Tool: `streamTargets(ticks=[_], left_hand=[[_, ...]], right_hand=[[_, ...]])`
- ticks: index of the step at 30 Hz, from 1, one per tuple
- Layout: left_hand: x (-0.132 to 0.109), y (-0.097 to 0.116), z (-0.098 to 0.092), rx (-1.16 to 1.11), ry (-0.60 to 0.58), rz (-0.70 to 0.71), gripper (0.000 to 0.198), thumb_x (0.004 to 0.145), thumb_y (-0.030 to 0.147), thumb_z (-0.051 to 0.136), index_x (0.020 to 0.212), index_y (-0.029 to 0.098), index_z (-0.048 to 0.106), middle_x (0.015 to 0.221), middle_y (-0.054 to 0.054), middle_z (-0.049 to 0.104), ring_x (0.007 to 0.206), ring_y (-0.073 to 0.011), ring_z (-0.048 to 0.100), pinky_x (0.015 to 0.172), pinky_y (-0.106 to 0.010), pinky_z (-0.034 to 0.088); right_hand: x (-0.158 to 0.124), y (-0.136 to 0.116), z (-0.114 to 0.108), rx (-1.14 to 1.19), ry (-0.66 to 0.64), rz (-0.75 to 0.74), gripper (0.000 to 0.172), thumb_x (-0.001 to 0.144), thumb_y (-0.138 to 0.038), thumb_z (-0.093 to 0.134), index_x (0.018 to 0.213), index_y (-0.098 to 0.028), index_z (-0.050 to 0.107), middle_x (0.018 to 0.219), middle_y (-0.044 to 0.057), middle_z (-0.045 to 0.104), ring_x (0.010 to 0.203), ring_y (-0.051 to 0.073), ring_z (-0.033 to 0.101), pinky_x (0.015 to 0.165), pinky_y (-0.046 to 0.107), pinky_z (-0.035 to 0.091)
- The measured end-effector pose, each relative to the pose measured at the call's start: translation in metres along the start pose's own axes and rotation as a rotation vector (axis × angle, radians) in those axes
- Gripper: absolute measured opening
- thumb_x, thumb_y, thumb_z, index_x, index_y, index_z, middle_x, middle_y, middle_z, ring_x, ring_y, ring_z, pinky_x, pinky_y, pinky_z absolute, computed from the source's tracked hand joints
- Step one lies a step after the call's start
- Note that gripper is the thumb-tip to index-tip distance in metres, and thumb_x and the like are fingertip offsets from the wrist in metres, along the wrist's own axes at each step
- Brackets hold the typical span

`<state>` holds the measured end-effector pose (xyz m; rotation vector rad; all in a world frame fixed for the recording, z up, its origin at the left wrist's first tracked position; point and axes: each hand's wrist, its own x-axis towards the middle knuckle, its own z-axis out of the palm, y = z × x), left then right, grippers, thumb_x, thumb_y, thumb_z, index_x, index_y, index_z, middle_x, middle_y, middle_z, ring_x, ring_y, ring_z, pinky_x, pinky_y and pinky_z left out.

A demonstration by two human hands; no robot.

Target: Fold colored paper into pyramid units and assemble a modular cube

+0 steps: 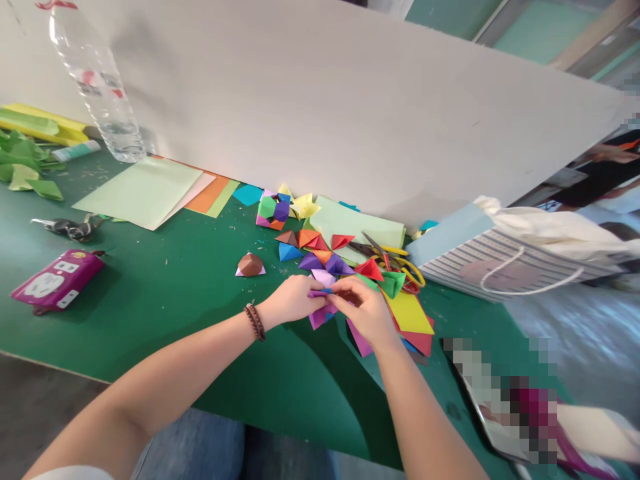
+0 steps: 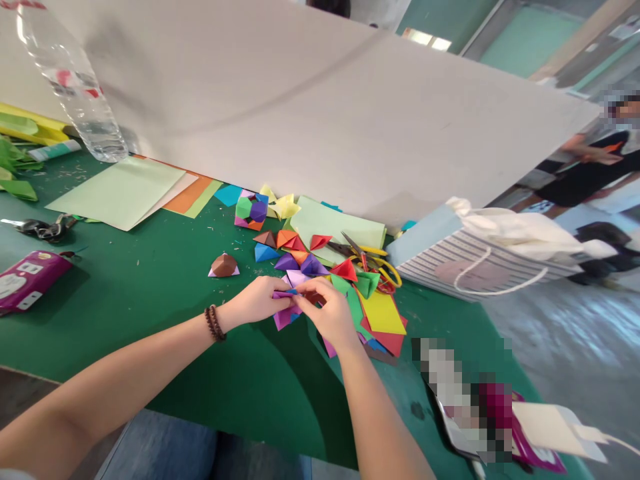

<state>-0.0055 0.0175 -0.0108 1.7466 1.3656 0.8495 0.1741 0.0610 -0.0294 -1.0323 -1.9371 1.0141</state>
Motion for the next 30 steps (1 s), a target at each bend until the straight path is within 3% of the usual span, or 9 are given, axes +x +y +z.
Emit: streamTargets(ticks=[5,13,15,20,30], left_hand=[[-0.001,0.001,0.001,0.004,0.035,0.02,0.024,0.085,0.019,0.049,0.065,0.018,0.061,0.062,0.001,0.062,0.057,-0.0125,0.052,0.054,-0.024,0.035],[0.0,-0.002,0.001,0.013,0.044,0.035,0.025,0.083,0.013,0.046,0.064,0.018,0.062,0.064,0.0,0.064,0.06,-0.0129,0.054,0.056,-0.024,0.035],[0.0,-0.002,0.001,0.012,0.041,0.048,0.026,0.083,0.012,0.045,0.065,0.018,0.063,0.065,0.0,0.065,0.06,-0.0125,0.054,0.056,-0.024,0.036],[-0.001,-0.002,0.001,0.161,0.013,0.129,0.025,0.086,0.014,0.047,0.068,0.018,0.064,0.07,-0.001,0.066,0.065,-0.0134,0.056,0.059,-0.024,0.038],[-0.001,-0.003,0.006,0.304,0.005,0.118,0.022,0.089,0.019,0.049,0.077,0.017,0.067,0.076,-0.003,0.071,0.069,-0.0159,0.061,0.06,-0.025,0.039]], right_hand=[[-0.001,-0.003,0.004,-0.089,0.118,-0.028,0.012,0.078,-0.032,0.066,0.078,-0.02,0.065,0.08,0.004,0.063,0.068,0.017,0.059,0.064,0.032,0.051],[-0.004,-0.012,0.004,-0.189,0.095,-0.257,0.005,0.082,-0.024,0.062,0.078,-0.022,0.065,0.078,0.003,0.064,0.071,0.018,0.059,0.067,0.031,0.048],[-0.003,-0.009,0.002,-0.118,0.061,-0.202,0.005,0.081,-0.026,0.064,0.078,-0.022,0.066,0.079,0.003,0.064,0.075,0.019,0.059,0.07,0.031,0.048],[0.002,0.007,-0.005,0.119,-0.045,0.146,0.027,0.082,-0.048,0.062,0.076,-0.021,0.067,0.076,0.002,0.063,0.073,0.019,0.057,0.067,0.029,0.046],[0.004,0.001,-0.01,0.117,-0.136,0.284,0.033,0.068,-0.051,0.076,0.079,-0.02,0.071,0.075,0.002,0.066,0.07,0.017,0.058,0.067,0.03,0.048]])
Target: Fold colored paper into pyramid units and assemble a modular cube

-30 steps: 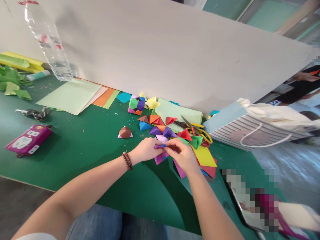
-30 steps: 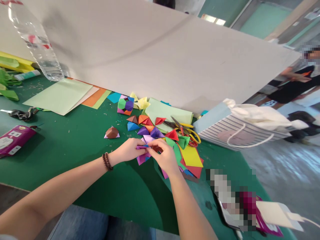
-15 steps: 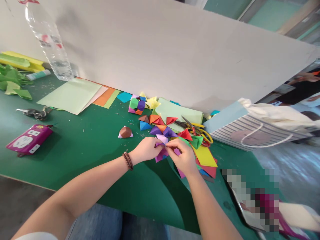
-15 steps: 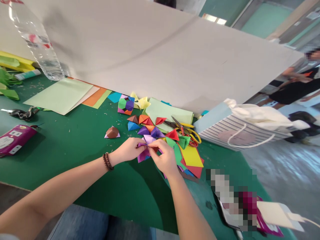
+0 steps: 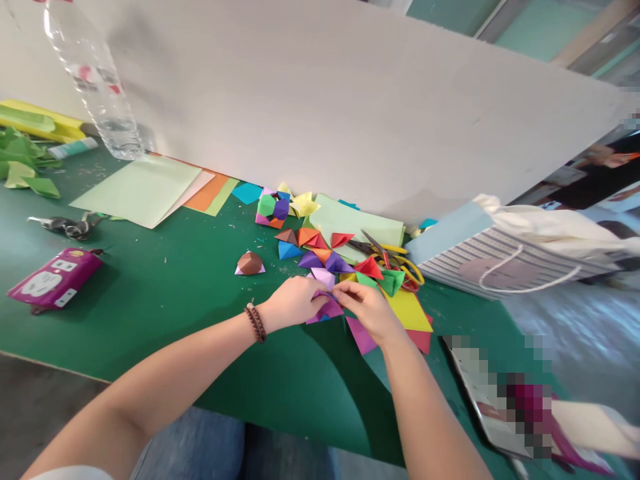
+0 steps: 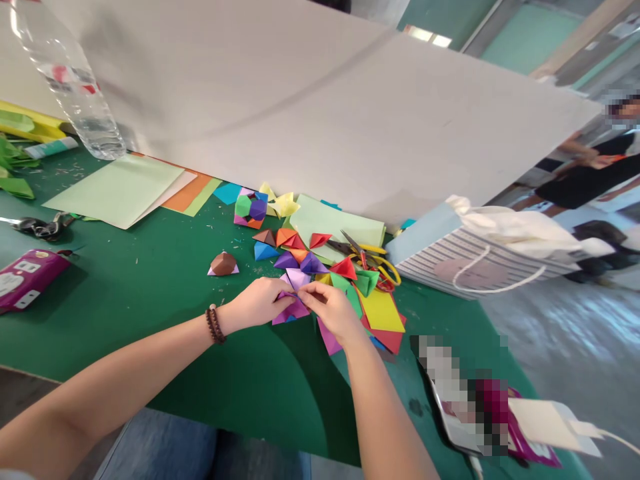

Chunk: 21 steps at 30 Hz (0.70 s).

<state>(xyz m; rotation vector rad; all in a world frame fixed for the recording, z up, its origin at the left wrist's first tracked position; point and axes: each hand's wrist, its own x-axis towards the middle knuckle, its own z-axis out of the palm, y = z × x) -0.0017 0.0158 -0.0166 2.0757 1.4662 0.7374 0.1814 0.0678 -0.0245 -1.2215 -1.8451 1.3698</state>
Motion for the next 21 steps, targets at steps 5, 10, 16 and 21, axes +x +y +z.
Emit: streamTargets(ticks=[5,10,16,21], left_hand=[[-0.0005,0.0002,0.0003,0.003,-0.011,-0.016,0.023,0.089,0.019,0.048,0.079,0.017,0.069,0.077,-0.004,0.072,0.069,-0.0168,0.062,0.06,-0.026,0.038],[0.0001,0.0015,-0.0006,-0.046,-0.048,-0.088,0.025,0.086,0.016,0.047,0.075,0.017,0.069,0.073,-0.003,0.07,0.067,-0.0163,0.059,0.06,-0.026,0.038],[0.0024,-0.0023,0.0007,-0.118,-0.073,-0.135,0.025,0.084,0.015,0.048,0.066,0.017,0.065,0.065,-0.001,0.063,0.061,-0.0135,0.054,0.057,-0.024,0.037],[0.0033,-0.005,0.002,-0.182,-0.084,-0.153,0.022,0.081,0.013,0.047,0.069,0.017,0.064,0.066,0.001,0.064,0.062,-0.0128,0.056,0.055,-0.023,0.039]], right_hand=[[-0.0013,-0.0026,-0.001,-0.054,-0.026,-0.009,0.033,0.069,-0.051,0.075,0.083,-0.02,0.071,0.083,0.004,0.071,0.079,0.021,0.064,0.075,0.034,0.051],[-0.0026,-0.0056,0.002,-0.205,-0.013,-0.146,0.02,0.077,-0.041,0.068,0.081,-0.021,0.07,0.084,0.005,0.07,0.079,0.022,0.065,0.075,0.035,0.053],[-0.0051,-0.0092,0.007,-0.387,0.01,-0.333,0.012,0.085,-0.032,0.06,0.083,-0.022,0.066,0.085,0.005,0.067,0.08,0.021,0.065,0.072,0.033,0.052],[-0.006,-0.0076,0.008,-0.516,0.044,-0.438,0.011,0.09,-0.029,0.056,0.086,-0.022,0.063,0.086,0.005,0.064,0.082,0.021,0.063,0.073,0.033,0.051]])
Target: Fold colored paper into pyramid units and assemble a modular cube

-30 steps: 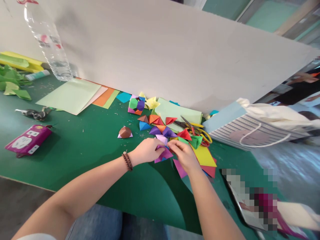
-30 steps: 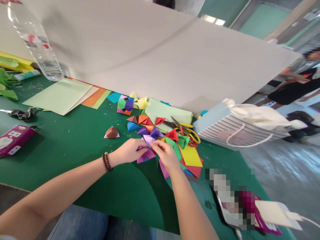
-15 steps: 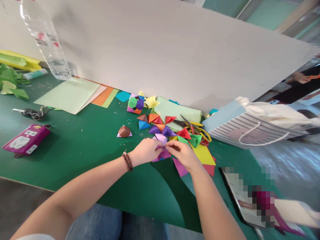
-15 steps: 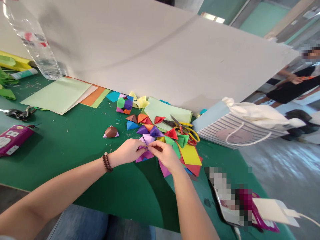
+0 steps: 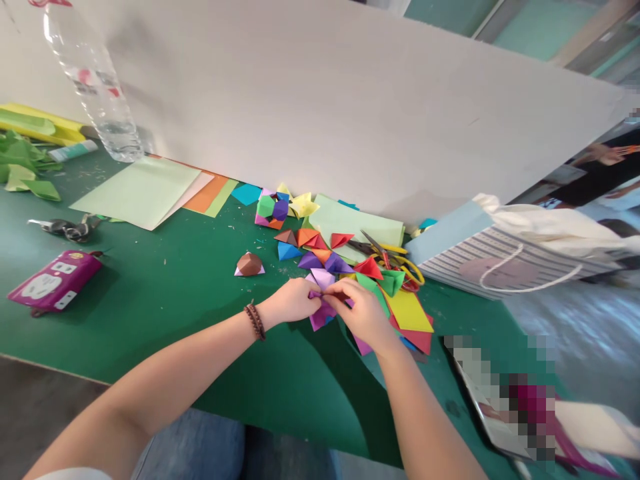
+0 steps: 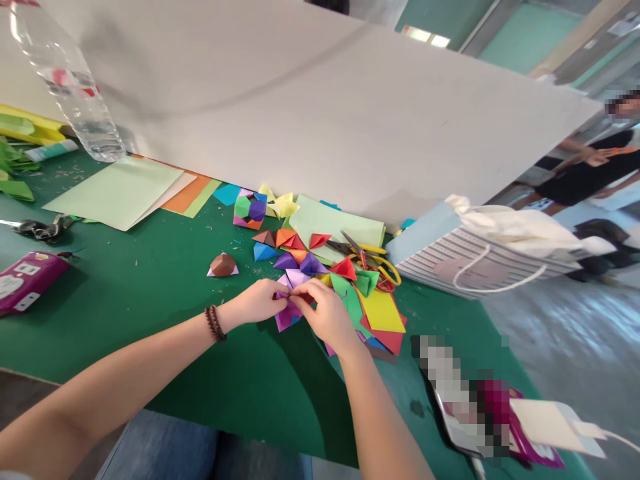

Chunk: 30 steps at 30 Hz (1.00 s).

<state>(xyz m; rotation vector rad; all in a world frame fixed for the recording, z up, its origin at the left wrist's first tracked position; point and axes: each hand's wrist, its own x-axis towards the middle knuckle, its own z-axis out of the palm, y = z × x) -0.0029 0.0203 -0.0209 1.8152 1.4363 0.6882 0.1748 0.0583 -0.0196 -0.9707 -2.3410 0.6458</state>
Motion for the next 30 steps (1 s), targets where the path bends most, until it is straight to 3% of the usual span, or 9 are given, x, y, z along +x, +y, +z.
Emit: streamTargets(ticks=[6,13,20,30], left_hand=[[-0.002,0.002,0.0,-0.012,0.083,-0.077,0.019,0.085,0.015,0.046,0.098,0.015,0.06,0.092,-0.006,0.07,0.078,-0.0171,0.065,0.065,-0.025,0.048],[-0.005,0.006,-0.001,0.059,0.085,-0.073,0.019,0.089,0.014,0.043,0.101,0.015,0.058,0.09,-0.008,0.071,0.081,-0.0212,0.066,0.071,-0.03,0.049],[-0.002,0.004,-0.002,0.116,0.059,-0.035,0.019,0.093,0.021,0.041,0.098,0.016,0.058,0.091,-0.008,0.071,0.08,-0.0209,0.067,0.068,-0.029,0.049],[-0.003,0.0,-0.003,0.173,0.092,0.035,0.018,0.095,0.024,0.039,0.096,0.02,0.056,0.081,-0.003,0.068,0.073,-0.0195,0.066,0.063,-0.026,0.046]], right_hand=[[0.0,0.003,0.002,-0.042,-0.002,-0.009,0.013,0.092,-0.03,0.054,0.086,-0.021,0.06,0.085,0.005,0.062,0.077,0.02,0.061,0.07,0.032,0.049],[-0.001,0.002,0.002,-0.171,-0.101,-0.019,0.019,0.097,-0.03,0.045,0.084,-0.022,0.056,0.081,0.004,0.064,0.074,0.021,0.061,0.066,0.031,0.043],[-0.003,0.0,0.005,-0.437,-0.056,-0.115,0.017,0.091,-0.022,0.046,0.074,-0.023,0.048,0.071,0.004,0.06,0.065,0.02,0.056,0.058,0.031,0.036],[-0.003,0.0,0.01,-0.277,-0.032,-0.039,0.019,0.095,-0.03,0.047,0.08,-0.023,0.055,0.077,0.005,0.067,0.074,0.023,0.062,0.065,0.032,0.042]])
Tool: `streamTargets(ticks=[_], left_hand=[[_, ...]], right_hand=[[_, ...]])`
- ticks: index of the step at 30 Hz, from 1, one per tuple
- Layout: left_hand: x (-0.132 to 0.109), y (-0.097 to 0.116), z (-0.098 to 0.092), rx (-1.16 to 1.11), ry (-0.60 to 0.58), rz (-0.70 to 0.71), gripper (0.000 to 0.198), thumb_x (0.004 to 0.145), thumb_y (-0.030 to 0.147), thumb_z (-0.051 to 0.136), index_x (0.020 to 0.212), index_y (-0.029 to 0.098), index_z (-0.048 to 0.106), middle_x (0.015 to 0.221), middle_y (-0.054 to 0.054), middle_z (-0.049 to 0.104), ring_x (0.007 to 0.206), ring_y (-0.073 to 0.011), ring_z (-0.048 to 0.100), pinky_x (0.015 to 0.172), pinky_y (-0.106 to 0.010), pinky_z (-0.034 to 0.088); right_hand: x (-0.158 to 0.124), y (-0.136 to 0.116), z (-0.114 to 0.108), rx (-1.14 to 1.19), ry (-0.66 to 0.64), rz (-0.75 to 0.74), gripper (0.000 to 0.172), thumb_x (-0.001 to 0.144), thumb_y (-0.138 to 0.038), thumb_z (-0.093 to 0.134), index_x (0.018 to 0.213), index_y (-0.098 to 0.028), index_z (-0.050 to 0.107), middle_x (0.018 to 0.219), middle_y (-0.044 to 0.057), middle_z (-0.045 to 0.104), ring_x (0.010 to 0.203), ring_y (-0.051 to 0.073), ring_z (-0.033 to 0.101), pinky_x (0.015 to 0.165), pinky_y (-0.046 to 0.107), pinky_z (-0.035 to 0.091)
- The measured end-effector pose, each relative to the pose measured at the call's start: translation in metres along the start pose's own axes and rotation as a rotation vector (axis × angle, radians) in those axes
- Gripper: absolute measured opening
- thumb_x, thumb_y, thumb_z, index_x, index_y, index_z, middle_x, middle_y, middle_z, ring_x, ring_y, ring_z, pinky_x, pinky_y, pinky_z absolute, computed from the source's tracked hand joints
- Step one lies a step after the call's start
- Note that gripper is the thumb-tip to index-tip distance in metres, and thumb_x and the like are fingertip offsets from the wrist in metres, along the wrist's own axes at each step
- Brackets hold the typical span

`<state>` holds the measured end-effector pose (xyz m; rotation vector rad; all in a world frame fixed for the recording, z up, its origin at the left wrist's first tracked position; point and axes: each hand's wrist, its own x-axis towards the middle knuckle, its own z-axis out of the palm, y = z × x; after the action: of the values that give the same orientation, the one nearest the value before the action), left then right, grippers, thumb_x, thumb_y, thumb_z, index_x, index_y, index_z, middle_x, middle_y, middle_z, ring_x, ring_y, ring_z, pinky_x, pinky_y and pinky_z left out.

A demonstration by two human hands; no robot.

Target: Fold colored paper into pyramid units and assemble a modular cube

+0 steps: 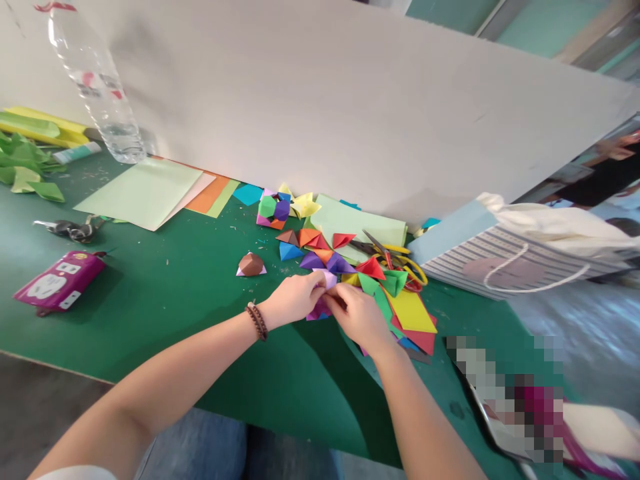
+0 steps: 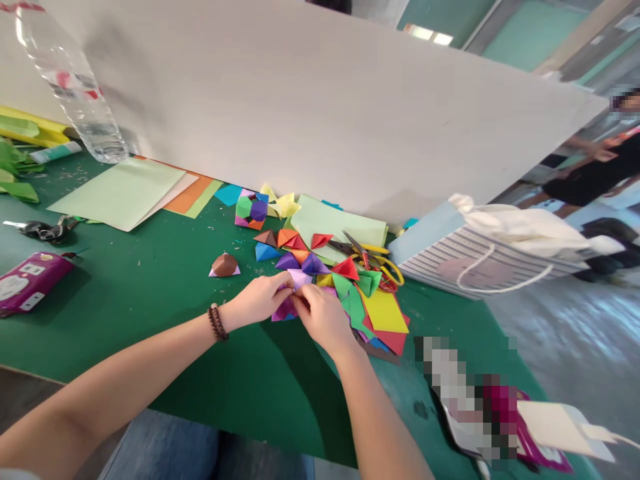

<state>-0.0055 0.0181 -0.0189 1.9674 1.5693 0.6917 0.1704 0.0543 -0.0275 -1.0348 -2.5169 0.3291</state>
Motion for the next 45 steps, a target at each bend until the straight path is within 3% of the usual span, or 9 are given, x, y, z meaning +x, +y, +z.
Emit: streamTargets(ticks=[5,12,16,24,28,32,38,42,45], left_hand=[[0.0,0.003,0.001,0.042,0.013,-0.026,0.02,0.096,0.025,0.037,0.1,0.02,0.056,0.084,-0.004,0.07,0.075,-0.0208,0.067,0.065,-0.028,0.047],[-0.001,0.004,0.003,0.095,0.008,-0.036,0.02,0.096,0.022,0.037,0.101,0.017,0.056,0.084,-0.008,0.07,0.075,-0.024,0.068,0.069,-0.032,0.049],[0.0,0.002,0.001,0.071,0.017,-0.042,0.019,0.096,0.023,0.037,0.099,0.018,0.056,0.084,-0.007,0.069,0.074,-0.0216,0.067,0.066,-0.03,0.047],[0.006,0.0,-0.003,-0.24,0.038,-0.099,0.025,0.094,0.031,0.037,0.078,0.019,0.052,0.074,0.0,0.061,0.066,-0.014,0.058,0.057,-0.023,0.041],[0.004,-0.002,-0.001,-0.174,0.042,-0.054,0.011,0.087,0.023,0.047,0.081,0.019,0.055,0.077,-0.001,0.064,0.067,-0.0142,0.058,0.059,-0.024,0.04],[0.003,-0.001,0.001,-0.157,0.029,-0.052,0.012,0.087,0.021,0.047,0.08,0.018,0.057,0.074,-0.001,0.063,0.063,-0.0135,0.056,0.059,-0.024,0.039],[0.005,0.001,-0.001,-0.442,0.043,-0.114,0.038,0.095,0.047,0.036,0.087,0.018,0.06,0.073,0.001,0.06,0.06,-0.0111,0.053,0.053,-0.022,0.039],[0.006,0.001,-0.004,-0.404,0.004,-0.088,0.039,0.097,0.039,0.035,0.071,0.017,0.056,0.063,0.002,0.054,0.055,-0.0103,0.048,0.052,-0.022,0.036],[0.006,0.001,-0.005,-0.278,0.032,-0.063,0.038,0.096,0.03,0.037,0.066,0.016,0.055,0.063,0.001,0.056,0.056,-0.0106,0.049,0.055,-0.022,0.037]], right_hand=[[-0.001,-0.002,-0.005,0.13,-0.034,0.066,0.014,0.094,-0.028,0.048,0.089,-0.022,0.06,0.084,0.005,0.071,0.077,0.022,0.065,0.069,0.032,0.045],[0.0,-0.004,0.004,0.026,-0.003,0.05,0.014,0.091,-0.024,0.046,0.081,-0.023,0.055,0.076,0.005,0.068,0.071,0.023,0.064,0.062,0.032,0.042],[0.001,-0.006,0.005,0.061,0.015,0.06,0.014,0.092,-0.025,0.045,0.081,-0.023,0.055,0.074,0.005,0.067,0.069,0.022,0.064,0.061,0.032,0.043],[0.0,-0.003,-0.003,0.159,0.083,0.136,0.015,0.089,-0.031,0.048,0.078,-0.023,0.055,0.07,0.004,0.066,0.064,0.021,0.063,0.061,0.032,0.045],[0.0,-0.005,-0.002,0.202,0.044,0.161,0.015,0.089,-0.032,0.05,0.078,-0.024,0.057,0.072,0.004,0.069,0.066,0.022,0.065,0.061,0.032,0.047],[0.0,-0.006,-0.002,0.225,-0.036,0.167,0.013,0.088,-0.031,0.05,0.078,-0.024,0.056,0.072,0.003,0.069,0.064,0.021,0.064,0.059,0.031,0.045],[0.002,-0.007,-0.007,0.265,0.132,0.224,0.02,0.088,-0.033,0.048,0.07,-0.025,0.047,0.058,-0.001,0.056,0.052,0.017,0.053,0.053,0.029,0.039],[0.002,-0.008,-0.006,0.22,0.189,0.266,0.022,0.086,-0.034,0.049,0.066,-0.025,0.043,0.054,-0.002,0.053,0.049,0.016,0.048,0.053,0.029,0.038],[0.002,-0.006,-0.004,0.191,0.151,0.246,0.021,0.085,-0.034,0.049,0.066,-0.025,0.043,0.055,-0.002,0.052,0.051,0.016,0.049,0.054,0.029,0.037]])
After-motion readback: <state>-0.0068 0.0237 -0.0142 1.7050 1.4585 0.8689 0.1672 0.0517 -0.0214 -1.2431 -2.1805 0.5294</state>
